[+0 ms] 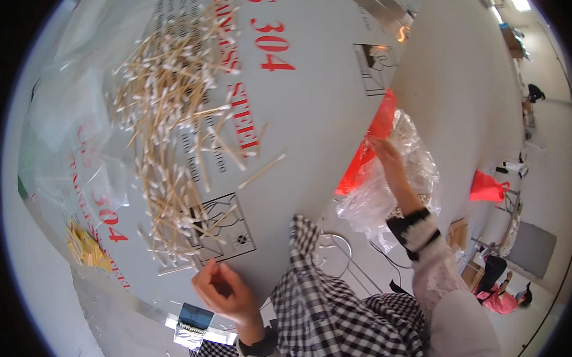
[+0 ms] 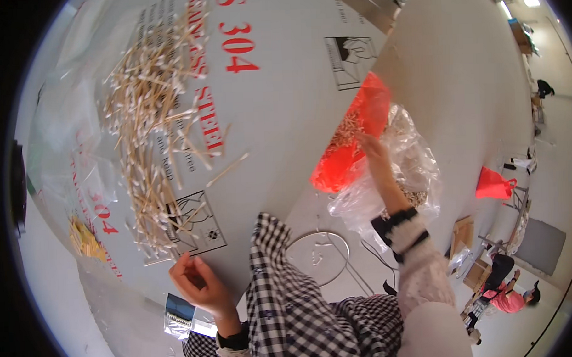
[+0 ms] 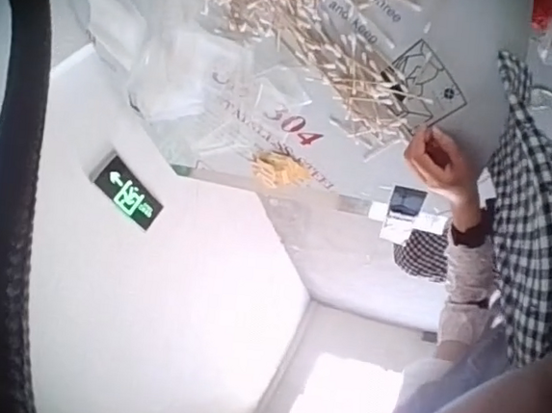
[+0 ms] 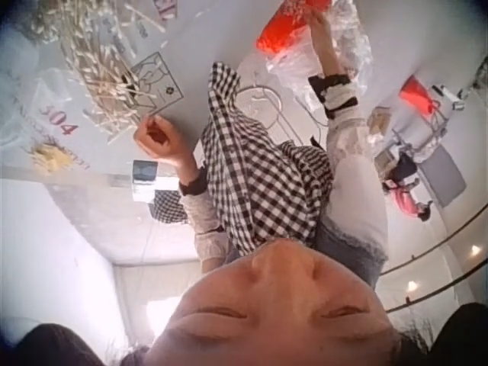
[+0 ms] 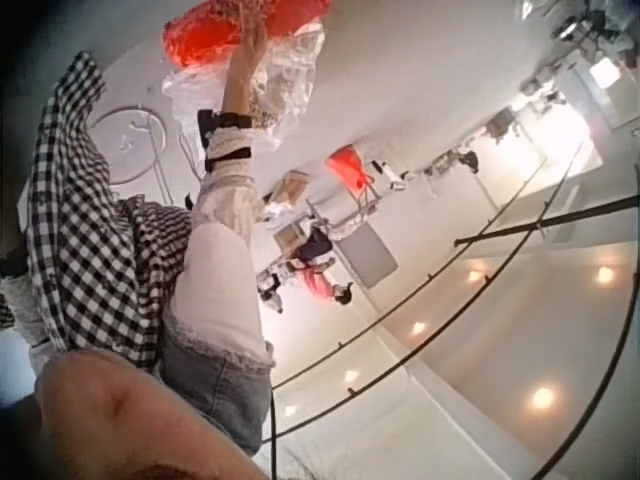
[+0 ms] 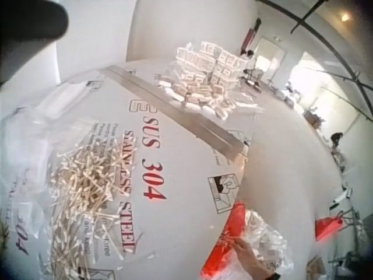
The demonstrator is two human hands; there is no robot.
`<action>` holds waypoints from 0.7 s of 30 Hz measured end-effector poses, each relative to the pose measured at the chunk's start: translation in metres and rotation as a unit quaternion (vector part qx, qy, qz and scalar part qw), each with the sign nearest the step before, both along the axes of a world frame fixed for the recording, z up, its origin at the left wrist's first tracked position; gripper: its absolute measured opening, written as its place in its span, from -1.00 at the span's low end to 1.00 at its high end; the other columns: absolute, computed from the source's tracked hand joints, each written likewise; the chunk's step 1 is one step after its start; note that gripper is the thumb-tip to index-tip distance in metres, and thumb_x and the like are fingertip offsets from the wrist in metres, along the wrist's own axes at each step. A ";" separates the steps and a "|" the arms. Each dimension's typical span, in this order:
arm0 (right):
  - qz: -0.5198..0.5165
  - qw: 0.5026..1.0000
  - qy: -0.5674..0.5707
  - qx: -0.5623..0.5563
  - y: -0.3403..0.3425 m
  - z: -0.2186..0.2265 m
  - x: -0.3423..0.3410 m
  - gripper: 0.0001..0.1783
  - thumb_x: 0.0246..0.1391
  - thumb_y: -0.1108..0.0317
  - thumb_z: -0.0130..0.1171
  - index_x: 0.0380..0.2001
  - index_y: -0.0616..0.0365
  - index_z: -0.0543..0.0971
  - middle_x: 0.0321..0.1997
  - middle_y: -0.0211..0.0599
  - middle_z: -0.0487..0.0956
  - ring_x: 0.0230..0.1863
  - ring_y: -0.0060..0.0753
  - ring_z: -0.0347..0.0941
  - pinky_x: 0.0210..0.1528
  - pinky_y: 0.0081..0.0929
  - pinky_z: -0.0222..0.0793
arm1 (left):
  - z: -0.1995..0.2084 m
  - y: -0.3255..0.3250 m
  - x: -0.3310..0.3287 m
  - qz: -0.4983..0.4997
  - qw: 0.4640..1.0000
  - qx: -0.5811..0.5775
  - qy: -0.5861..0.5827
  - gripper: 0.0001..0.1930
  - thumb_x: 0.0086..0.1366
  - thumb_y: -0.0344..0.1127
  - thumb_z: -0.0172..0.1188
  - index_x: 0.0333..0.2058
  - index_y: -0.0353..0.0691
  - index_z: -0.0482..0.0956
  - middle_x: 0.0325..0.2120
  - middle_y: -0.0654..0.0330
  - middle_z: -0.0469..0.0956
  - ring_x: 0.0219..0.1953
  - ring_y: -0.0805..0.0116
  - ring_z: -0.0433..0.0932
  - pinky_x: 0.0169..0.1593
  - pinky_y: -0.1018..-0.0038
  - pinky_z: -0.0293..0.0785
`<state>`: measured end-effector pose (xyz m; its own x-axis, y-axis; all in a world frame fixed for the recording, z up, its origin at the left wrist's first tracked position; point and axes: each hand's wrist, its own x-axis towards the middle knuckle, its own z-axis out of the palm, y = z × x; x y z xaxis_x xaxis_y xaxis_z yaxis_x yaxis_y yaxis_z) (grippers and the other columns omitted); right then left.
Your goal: The person is aligning cotton swabs and inserting them into small plastic packets on a metal table.
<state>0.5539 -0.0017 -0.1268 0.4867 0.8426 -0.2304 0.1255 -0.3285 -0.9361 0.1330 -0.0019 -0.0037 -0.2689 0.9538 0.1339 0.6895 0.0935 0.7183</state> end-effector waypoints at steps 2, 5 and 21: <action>-0.027 0.995 -0.077 -0.064 -0.014 -0.062 0.026 -0.65 0.22 0.27 0.16 -0.02 0.28 0.54 -0.08 -0.36 0.58 -0.09 -0.51 0.47 -0.14 -0.46 0.42 | -0.002 0.000 0.000 -0.007 1.000 0.003 0.003 -0.82 0.30 -0.52 0.13 -0.12 -0.33 0.52 -0.38 0.26 0.38 -0.46 0.54 0.32 -0.45 0.64 0.25; -0.254 0.947 -0.018 -0.197 -0.033 -0.121 0.040 -0.56 0.14 0.20 0.23 -0.03 0.33 0.56 -0.15 -0.21 0.64 -0.15 -0.44 0.55 -0.14 -0.41 0.42 | -0.004 -0.001 -0.002 0.012 1.000 0.001 0.007 -0.83 0.32 -0.52 0.12 -0.13 -0.34 0.52 -0.37 0.27 0.38 -0.45 0.54 0.33 -0.43 0.64 0.27; -0.356 0.916 -0.171 -0.070 -0.063 -0.186 0.077 -0.75 0.05 0.23 0.23 -0.31 0.18 0.53 -0.56 -0.40 0.52 -0.60 -0.61 0.35 -0.56 -0.56 0.22 | -0.015 -0.001 0.012 0.004 1.000 0.012 -0.012 -0.89 0.33 -0.53 0.10 -0.18 -0.36 0.49 -0.30 0.20 0.43 -0.44 0.50 0.36 -0.39 0.61 0.30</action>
<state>0.6312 -0.0649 -0.3125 0.9653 0.2576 -0.0432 0.1114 -0.5557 -0.8239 0.1446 -0.0031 -0.0187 -0.2801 0.9482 0.1498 0.6712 0.0819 0.7367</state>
